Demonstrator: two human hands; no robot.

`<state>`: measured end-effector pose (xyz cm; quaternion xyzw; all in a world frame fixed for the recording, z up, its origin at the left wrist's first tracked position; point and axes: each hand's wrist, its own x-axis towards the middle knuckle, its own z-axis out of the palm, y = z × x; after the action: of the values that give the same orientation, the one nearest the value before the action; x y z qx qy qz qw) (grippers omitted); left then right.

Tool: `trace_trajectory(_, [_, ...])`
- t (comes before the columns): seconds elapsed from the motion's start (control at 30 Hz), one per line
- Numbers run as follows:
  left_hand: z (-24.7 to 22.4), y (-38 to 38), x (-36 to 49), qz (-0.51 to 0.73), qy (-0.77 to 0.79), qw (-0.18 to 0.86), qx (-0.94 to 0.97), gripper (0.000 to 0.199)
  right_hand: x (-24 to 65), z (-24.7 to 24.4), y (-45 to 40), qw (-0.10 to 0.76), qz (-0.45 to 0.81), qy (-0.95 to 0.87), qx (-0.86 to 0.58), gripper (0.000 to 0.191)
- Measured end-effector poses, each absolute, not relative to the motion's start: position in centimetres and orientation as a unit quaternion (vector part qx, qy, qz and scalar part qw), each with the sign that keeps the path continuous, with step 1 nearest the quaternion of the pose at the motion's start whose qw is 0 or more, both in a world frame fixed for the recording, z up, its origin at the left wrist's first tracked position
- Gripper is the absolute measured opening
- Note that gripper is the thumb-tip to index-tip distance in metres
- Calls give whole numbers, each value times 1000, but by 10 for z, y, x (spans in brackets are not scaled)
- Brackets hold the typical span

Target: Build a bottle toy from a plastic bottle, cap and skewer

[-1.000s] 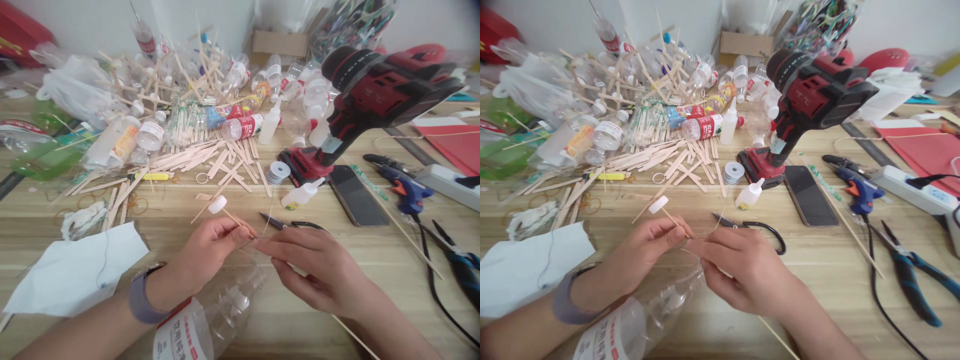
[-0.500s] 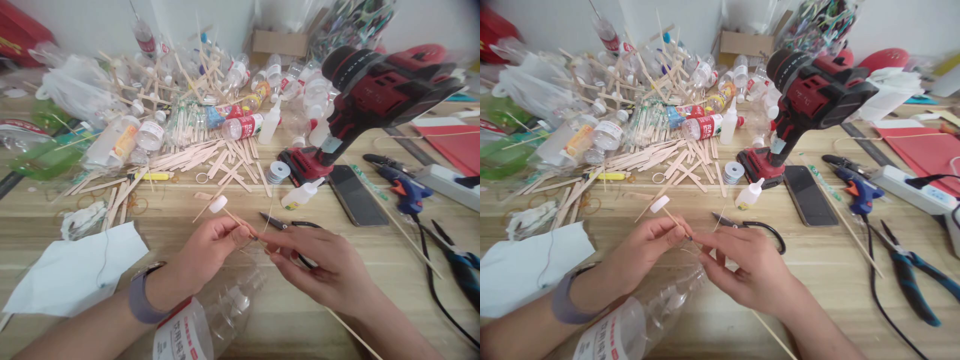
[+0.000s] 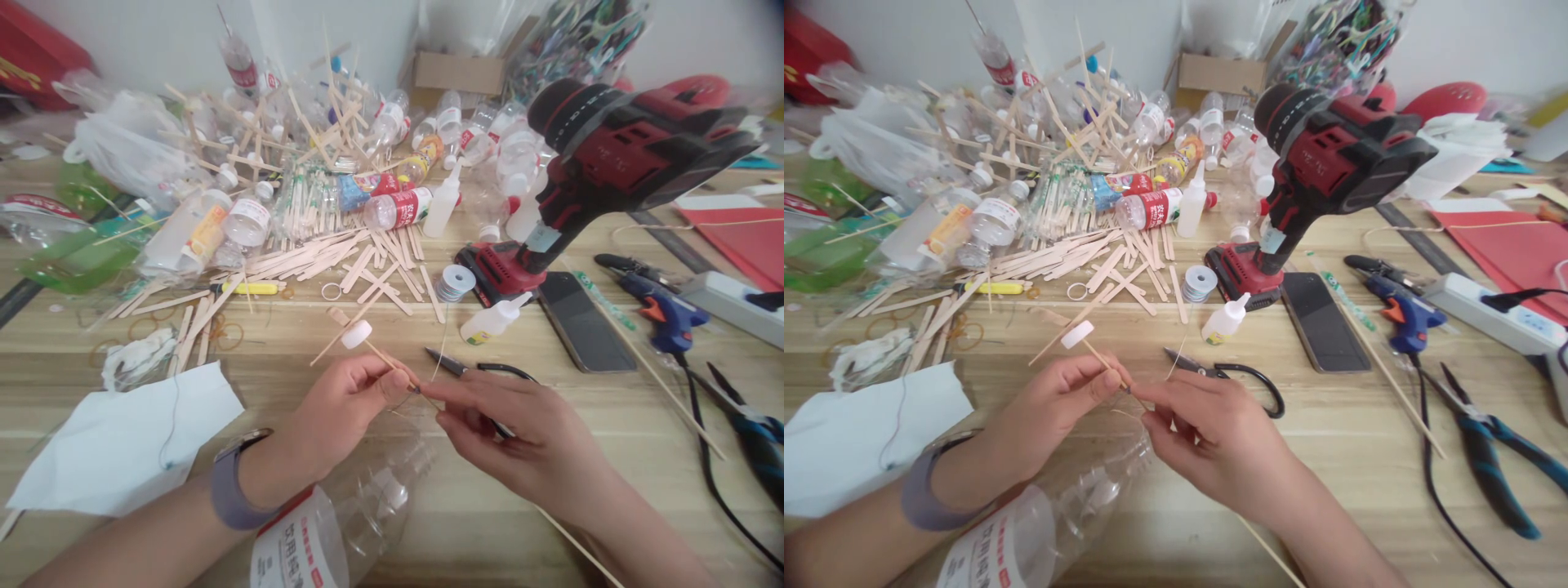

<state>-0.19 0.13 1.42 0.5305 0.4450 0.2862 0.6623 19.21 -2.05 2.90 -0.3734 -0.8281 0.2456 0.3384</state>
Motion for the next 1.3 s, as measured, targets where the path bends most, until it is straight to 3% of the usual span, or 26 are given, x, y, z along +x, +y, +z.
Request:
trace_trajectory(0.5, [16,-2,-4,298,449,592,599,29,192,25,-24,339,220,-839,-365,38])
trace_trajectory(0.77, [15,-6,-5,317,473,545,616,26,190,25,-25,342,197,-841,-371,30])
trace_trajectory(1.0, [16,-8,-6,291,486,607,556,31,189,24,-23,351,181,-841,-370,29])
trace_trajectory(1.3, [19,-6,-3,332,493,656,465,22,187,23,-24,352,179,-841,-369,31])
